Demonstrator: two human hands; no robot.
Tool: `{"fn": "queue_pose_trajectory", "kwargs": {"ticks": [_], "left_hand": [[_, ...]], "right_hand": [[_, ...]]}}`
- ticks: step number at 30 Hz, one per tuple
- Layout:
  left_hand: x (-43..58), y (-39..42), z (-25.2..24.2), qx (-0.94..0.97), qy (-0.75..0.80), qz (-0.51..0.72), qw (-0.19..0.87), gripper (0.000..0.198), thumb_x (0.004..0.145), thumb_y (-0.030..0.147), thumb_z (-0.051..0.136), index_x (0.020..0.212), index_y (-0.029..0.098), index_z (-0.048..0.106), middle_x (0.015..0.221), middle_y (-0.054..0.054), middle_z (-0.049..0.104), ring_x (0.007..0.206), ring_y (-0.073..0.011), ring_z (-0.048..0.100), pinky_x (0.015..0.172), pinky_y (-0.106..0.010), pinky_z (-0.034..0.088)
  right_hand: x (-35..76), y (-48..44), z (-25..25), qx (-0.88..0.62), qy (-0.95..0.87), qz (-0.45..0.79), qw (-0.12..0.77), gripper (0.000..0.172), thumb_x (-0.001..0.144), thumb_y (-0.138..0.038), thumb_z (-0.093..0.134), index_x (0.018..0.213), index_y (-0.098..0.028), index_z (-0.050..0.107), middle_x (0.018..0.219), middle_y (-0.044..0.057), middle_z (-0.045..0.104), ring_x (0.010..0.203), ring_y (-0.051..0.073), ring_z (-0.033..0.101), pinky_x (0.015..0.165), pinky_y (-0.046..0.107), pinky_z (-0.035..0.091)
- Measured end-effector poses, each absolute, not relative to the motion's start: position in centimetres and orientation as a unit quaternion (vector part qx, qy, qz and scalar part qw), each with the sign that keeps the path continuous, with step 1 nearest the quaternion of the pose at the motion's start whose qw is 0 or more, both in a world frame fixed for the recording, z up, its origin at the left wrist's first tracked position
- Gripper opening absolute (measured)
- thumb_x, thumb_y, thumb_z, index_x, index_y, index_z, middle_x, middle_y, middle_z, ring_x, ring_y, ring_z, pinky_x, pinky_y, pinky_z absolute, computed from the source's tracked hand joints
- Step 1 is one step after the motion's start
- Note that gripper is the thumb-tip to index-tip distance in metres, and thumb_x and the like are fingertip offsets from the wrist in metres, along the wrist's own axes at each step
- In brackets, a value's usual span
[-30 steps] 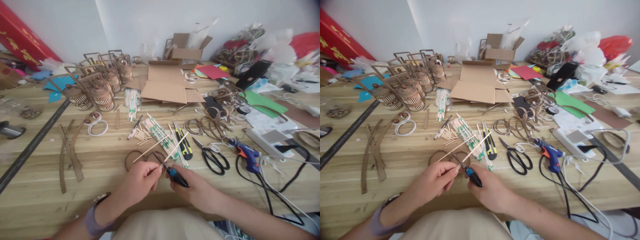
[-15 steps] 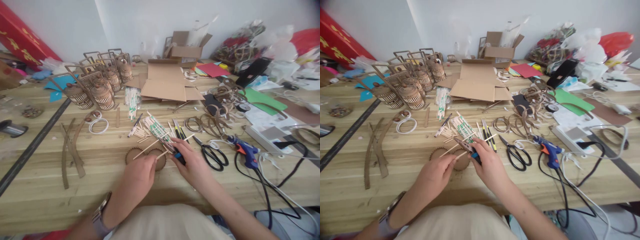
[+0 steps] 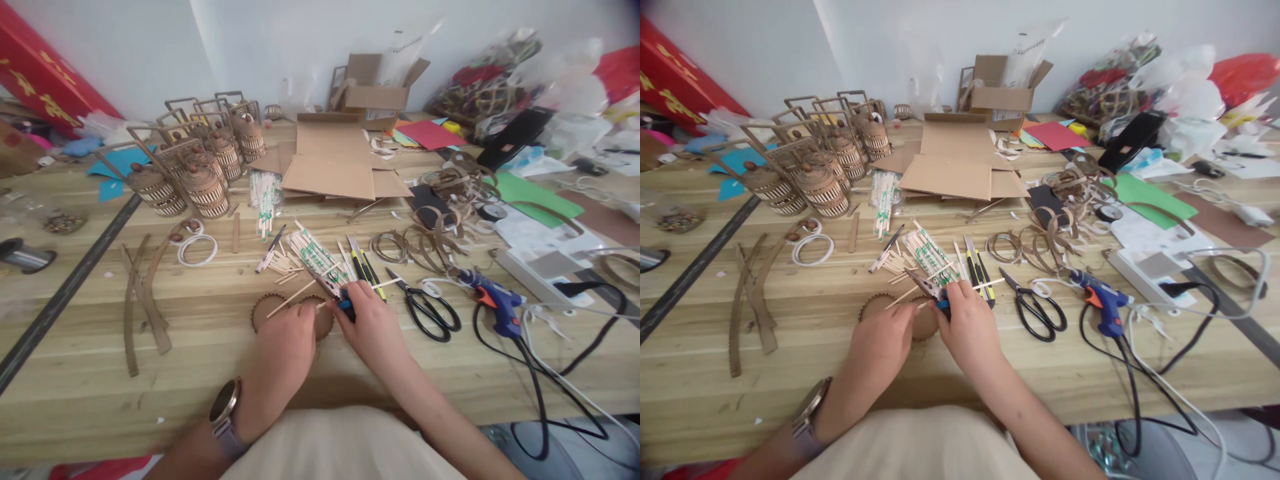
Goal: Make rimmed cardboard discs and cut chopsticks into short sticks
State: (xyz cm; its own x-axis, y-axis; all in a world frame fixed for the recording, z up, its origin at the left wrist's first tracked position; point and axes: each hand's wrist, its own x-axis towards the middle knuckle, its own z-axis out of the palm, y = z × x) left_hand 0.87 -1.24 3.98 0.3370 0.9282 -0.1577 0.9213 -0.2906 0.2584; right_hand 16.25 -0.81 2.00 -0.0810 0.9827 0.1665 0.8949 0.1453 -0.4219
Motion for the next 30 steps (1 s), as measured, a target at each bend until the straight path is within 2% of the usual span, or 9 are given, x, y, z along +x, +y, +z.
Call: {"fn": "queue_pose_trajectory", "kwargs": {"ticks": [5, 9, 11, 13, 16, 18, 22, 27, 30], "left_hand": [[0.1, -0.6, 3.9, 0.779, 0.589, 0.053, 0.208, 0.034, 0.097, 0.018, 0.032, 0.091, 0.016, 0.065, 0.083, -0.013, 0.070, 0.075, -0.0238, 0.066, 0.064, -0.031, 0.041], [-1.8, 0.3, 4.0, 0.688, 0.488, 0.173, 0.509, 0.038, 0.096, 0.045, 0.040, 0.084, 0.017, 0.063, 0.061, -0.002, 0.062, 0.056, -0.0146, 0.055, 0.057, -0.025, 0.039], [-2.2, 0.6, 3.8, 0.580, 0.476, 0.226, 0.622, 0.043, 0.090, 0.056, 0.046, 0.085, 0.017, 0.062, 0.058, 0.001, 0.061, 0.048, -0.0112, 0.049, 0.050, -0.023, 0.036], [-1.9, 0.8, 3.5, 0.494, 0.486, 0.257, 0.674, 0.047, 0.083, 0.062, 0.054, 0.087, 0.016, 0.062, 0.065, -0.002, 0.068, 0.049, -0.0113, 0.053, 0.047, -0.022, 0.035], [-0.9, 0.9, 3.4, 0.453, 0.475, 0.254, 0.710, 0.052, 0.076, 0.065, 0.063, 0.087, 0.015, 0.064, 0.082, -0.009, 0.075, 0.065, -0.0166, 0.066, 0.049, -0.022, 0.039], [-0.3, 0.9, 3.4, 0.457, 0.467, 0.246, 0.716, 0.053, 0.074, 0.066, 0.065, 0.086, 0.015, 0.065, 0.086, -0.010, 0.075, 0.072, -0.0188, 0.069, 0.052, -0.022, 0.042], [0.0, 1.0, 2.9, 0.478, 0.443, 0.215, 0.727, 0.056, 0.071, 0.069, 0.066, 0.081, 0.015, 0.064, 0.079, -0.010, 0.075, 0.067, -0.0181, 0.068, 0.052, -0.023, 0.042], [-0.4, 0.7, 1.8, 0.474, 0.401, 0.207, 0.756, 0.057, 0.069, 0.072, 0.066, 0.072, 0.016, 0.060, 0.060, -0.004, 0.068, 0.049, -0.0129, 0.059, 0.048, -0.023, 0.039], [-0.7, 0.1, 1.5, 0.440, 0.432, 0.266, 0.741, 0.053, 0.071, 0.068, 0.068, 0.071, 0.016, 0.059, 0.054, 0.000, 0.062, 0.046, -0.0108, 0.052, 0.047, -0.022, 0.038]], "right_hand": [[16.4, -0.1, 2.2, -0.638, -0.725, 0.138, 0.220, 0.016, 0.092, -0.029, 0.046, 0.083, -0.019, 0.055, 0.088, 0.010, 0.059, 0.078, 0.026, 0.057, 0.068, 0.035, 0.042], [19.1, 0.5, 3.9, -0.577, -0.696, 0.336, 0.263, 0.022, 0.091, -0.040, 0.049, 0.081, -0.022, 0.055, 0.073, 0.001, 0.060, 0.068, 0.018, 0.057, 0.063, 0.028, 0.045], [20.1, 0.5, 4.8, -0.564, -0.692, 0.354, 0.280, 0.022, 0.091, -0.042, 0.049, 0.083, -0.022, 0.057, 0.073, 0.000, 0.062, 0.069, 0.017, 0.059, 0.065, 0.027, 0.046], [20.3, 0.3, 5.3, -0.560, -0.707, 0.335, 0.274, 0.018, 0.090, -0.038, 0.050, 0.086, -0.023, 0.058, 0.077, 0.001, 0.065, 0.071, 0.017, 0.060, 0.066, 0.027, 0.047], [19.5, -0.3, 5.4, -0.534, -0.741, 0.337, 0.229, 0.011, 0.089, -0.029, 0.052, 0.096, -0.023, 0.058, 0.086, 0.002, 0.069, 0.075, 0.018, 0.064, 0.066, 0.027, 0.048], [18.9, -0.5, 5.3, -0.519, -0.757, 0.334, 0.216, 0.017, 0.087, -0.024, 0.053, 0.104, -0.022, 0.056, 0.097, 0.004, 0.071, 0.083, 0.019, 0.066, 0.071, 0.028, 0.049], [18.2, -0.3, 5.2, -0.508, -0.765, 0.333, 0.213, 0.026, 0.087, -0.022, 0.055, 0.112, -0.020, 0.055, 0.107, 0.008, 0.070, 0.095, 0.021, 0.067, 0.080, 0.032, 0.051], [18.0, -0.2, 5.3, -0.485, -0.758, 0.378, 0.219, 0.026, 0.088, -0.022, 0.055, 0.114, -0.023, 0.057, 0.106, 0.006, 0.069, 0.091, 0.019, 0.066, 0.081, 0.032, 0.051], [18.1, -0.5, 4.9, -0.494, -0.742, 0.362, 0.272, 0.038, 0.086, -0.026, 0.058, 0.123, -0.023, 0.052, 0.116, 0.009, 0.064, 0.084, 0.018, 0.064, 0.079, 0.033, 0.051]]}}
